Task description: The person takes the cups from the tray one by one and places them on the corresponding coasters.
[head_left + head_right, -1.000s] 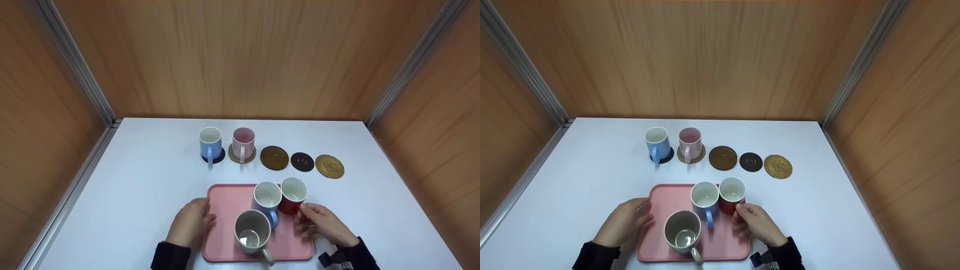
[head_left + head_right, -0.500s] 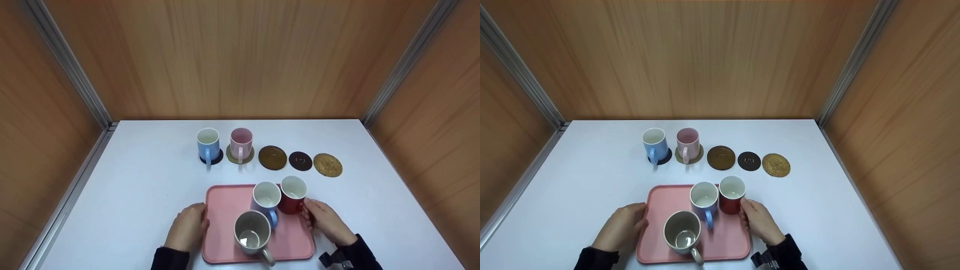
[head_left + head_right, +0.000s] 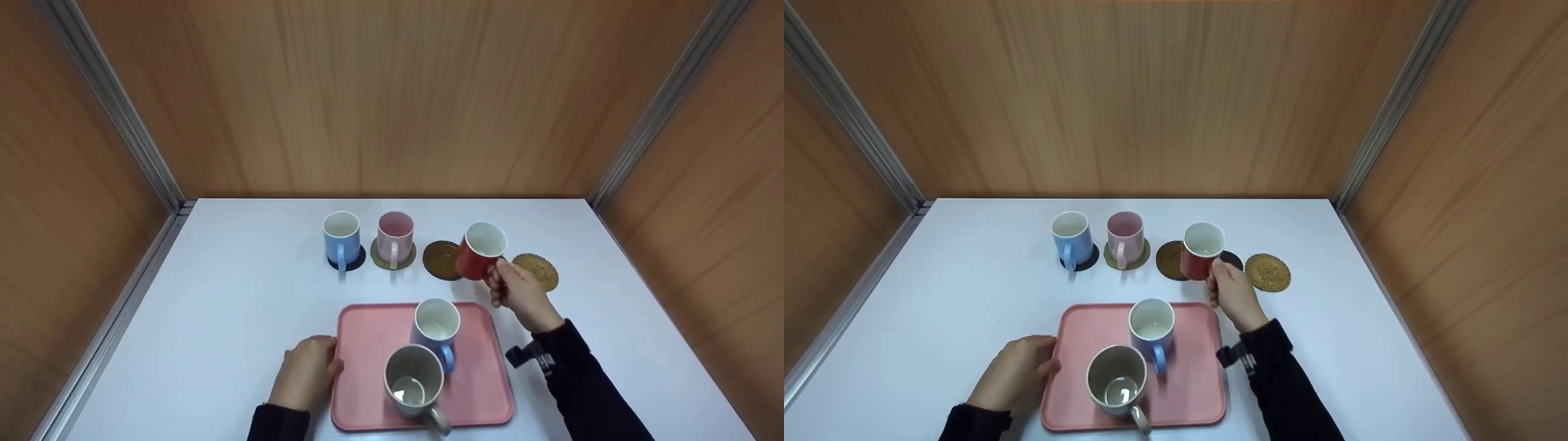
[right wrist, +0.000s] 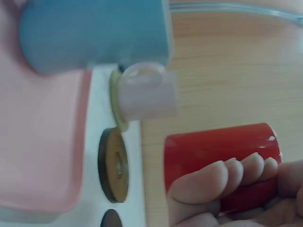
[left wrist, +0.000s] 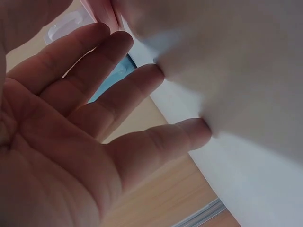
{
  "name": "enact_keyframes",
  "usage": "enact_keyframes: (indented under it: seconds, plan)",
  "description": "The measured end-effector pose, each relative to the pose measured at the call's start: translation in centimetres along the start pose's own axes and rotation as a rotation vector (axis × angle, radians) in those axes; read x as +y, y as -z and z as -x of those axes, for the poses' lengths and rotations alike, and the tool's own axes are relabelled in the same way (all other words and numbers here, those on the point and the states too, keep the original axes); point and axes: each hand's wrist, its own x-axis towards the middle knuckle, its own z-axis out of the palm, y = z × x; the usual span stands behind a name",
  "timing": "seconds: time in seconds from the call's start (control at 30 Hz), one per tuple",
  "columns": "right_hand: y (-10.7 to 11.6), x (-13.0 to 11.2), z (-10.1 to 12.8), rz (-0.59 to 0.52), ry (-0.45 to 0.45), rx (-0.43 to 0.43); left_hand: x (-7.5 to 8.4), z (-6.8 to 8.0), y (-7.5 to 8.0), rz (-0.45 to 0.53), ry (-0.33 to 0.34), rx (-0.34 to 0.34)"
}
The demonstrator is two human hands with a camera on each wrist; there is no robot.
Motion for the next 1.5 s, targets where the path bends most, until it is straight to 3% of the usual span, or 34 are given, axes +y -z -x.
enact_keyframes:
  seconds: [0.2, 0.43, 1.0, 1.27, 1.5]
  plan:
    - [-1.1, 1.0, -5.2, 0.013, -0.065, 0.043, 0.5, -0.2, -0.4, -0.018, -0.023, 0.018]
    - [-1.9, 2.4, -7.7, -0.033, -0.133, 0.137, 0.7, -0.4, -0.6, -0.036, -0.030, 0.008]
    - [-2.3, 3.7, -8.2, -0.020, -0.144, 0.117, 0.9, -0.5, -0.6, -0.052, 0.001, -0.040]
    - [-2.1, 3.6, -7.9, 0.114, -0.114, 0.114, 0.8, -0.6, -0.6, -0.035, 0.000, -0.035]
    - [-1.5, 3.9, -6.3, 0.242, -0.080, 0.209, 0.8, -0.4, -0.7, -0.050, -0.019, -0.022]
